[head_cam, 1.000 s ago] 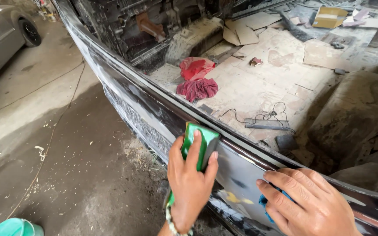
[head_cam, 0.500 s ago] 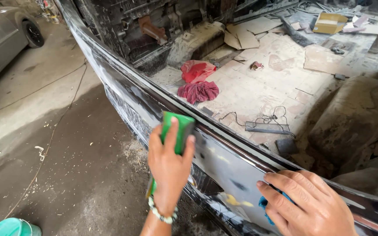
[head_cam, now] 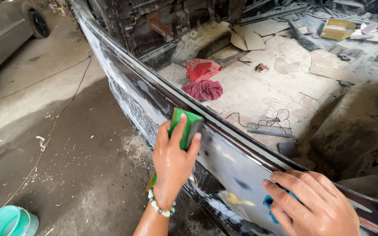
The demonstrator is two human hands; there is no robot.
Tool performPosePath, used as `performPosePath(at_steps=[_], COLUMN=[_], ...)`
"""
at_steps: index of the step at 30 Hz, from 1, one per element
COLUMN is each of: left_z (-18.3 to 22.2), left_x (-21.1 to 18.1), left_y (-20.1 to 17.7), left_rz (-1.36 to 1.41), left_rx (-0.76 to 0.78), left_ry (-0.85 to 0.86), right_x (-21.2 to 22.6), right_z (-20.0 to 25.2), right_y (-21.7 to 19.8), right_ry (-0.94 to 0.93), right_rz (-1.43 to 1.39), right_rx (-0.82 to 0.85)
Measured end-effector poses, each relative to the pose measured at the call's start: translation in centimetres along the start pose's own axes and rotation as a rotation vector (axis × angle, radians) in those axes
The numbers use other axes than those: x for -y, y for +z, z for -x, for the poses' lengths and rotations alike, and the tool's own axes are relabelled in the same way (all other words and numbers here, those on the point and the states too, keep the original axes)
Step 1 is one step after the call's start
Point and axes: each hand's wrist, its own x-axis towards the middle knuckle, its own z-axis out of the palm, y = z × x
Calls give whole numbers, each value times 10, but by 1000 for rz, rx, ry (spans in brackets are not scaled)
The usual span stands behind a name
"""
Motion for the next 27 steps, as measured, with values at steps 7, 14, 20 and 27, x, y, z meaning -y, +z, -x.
performPosePath(at_steps=[7,14,20,27], left_z=[5,4,-23,-8], left_x=[4,12,34,24], left_y=[7,8,4,2], left_rz=[-11,-57,2,67], left_rx=[55,22,-44,52], left_ry=[-11,21,-163,19], right_x=[-2,-4,0,3], right_z=[-2,-3,-7,-6], right_y=[1,3,0,-1], right_ry=[-8,-22,-4,9], right_rz=[-5,-15,16,39], right_rx=[-4,-25,-55,-15])
